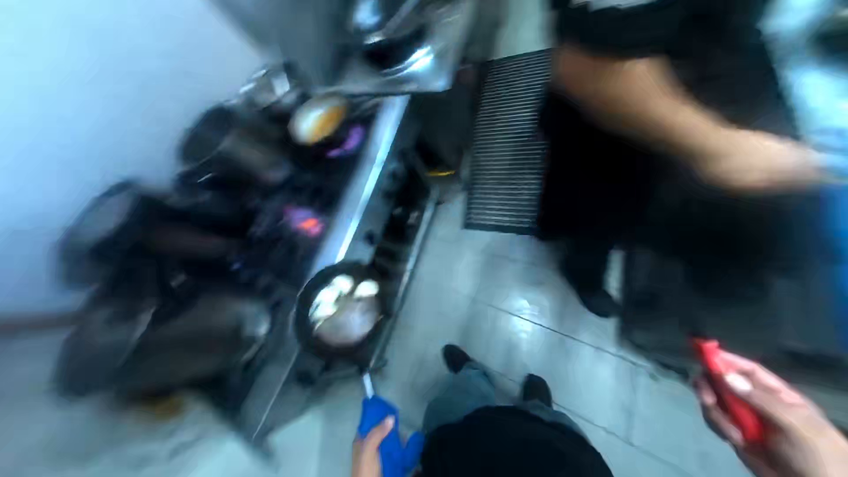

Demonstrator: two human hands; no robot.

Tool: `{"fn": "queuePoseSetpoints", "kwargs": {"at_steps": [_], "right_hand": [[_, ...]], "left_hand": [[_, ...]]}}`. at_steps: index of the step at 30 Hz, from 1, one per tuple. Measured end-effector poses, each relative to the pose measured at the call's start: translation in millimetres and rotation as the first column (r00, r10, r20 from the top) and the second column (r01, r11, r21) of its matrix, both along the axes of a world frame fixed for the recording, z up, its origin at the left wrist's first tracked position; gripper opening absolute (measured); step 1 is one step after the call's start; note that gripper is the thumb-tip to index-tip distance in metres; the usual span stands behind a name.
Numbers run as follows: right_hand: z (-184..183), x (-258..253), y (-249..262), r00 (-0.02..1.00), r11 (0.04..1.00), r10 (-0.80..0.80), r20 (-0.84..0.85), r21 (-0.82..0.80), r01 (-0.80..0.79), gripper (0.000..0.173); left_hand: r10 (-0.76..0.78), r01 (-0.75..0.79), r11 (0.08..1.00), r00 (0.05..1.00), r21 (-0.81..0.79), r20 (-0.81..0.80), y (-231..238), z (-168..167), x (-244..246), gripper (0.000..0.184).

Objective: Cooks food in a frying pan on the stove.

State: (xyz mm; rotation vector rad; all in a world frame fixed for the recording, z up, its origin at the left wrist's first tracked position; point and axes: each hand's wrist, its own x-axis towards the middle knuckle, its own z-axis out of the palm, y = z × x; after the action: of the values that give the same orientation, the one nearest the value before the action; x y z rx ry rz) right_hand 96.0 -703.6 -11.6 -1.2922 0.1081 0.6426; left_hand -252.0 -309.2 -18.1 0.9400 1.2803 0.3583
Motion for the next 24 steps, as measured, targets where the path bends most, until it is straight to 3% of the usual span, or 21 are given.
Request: {"fn": "queuePoseSetpoints", "kwargs": {"at_steps": [3,5,8,10,15,19,24], "right_hand": [[10.2,-28.8,174.5,0.872,0.878,0.463,0.156,-0.212,-0.429,0.038],[13.5,-50.9,278.2,0.626,0.696,0.717,0.305,-0.355,-0.624,0.043],[19.5,-81.2,406.5,0.229,0.359,0.931,0.283,-0.619,-0.699,0.040],[20.9,-101.9,471.5,0.113,0.173,0.985,0.132,-0.738,-0.652,0.039],[14.0,-136.4,548.6,0.125,0.022,0.991,-0.051,-0.852,-0.523,0.033],[16.2,-140.0,567.8,0.249,0.071,0.965,-0.082,-0.833,-0.548,0.028],[18.8,-143.9,587.6,0.314,0.073,0.941,-0.128,-0.826,-0.559,0.024]], "left_hand": [[0.157,-0.156,0.986,0.988,0.049,-0.010,30.8,-13.9,1.3,0.054],[0.210,-0.210,0.975,0.978,0.069,-0.002,49.1,-26.0,-0.8,0.061],[0.283,-0.282,0.957,0.959,0.060,0.000,64.7,-40.8,-1.7,0.060],[0.304,-0.304,0.950,0.953,0.068,0.013,68.7,-51.3,-2.8,0.062],[0.324,-0.322,0.943,0.946,0.078,-0.008,67.1,-60.3,3.3,0.067],[0.363,-0.363,0.931,0.932,0.037,0.026,55.6,-65.5,26.2,0.063],[0.365,-0.374,0.926,0.923,0.057,0.118,49.2,-73.2,45.8,0.063]]}}
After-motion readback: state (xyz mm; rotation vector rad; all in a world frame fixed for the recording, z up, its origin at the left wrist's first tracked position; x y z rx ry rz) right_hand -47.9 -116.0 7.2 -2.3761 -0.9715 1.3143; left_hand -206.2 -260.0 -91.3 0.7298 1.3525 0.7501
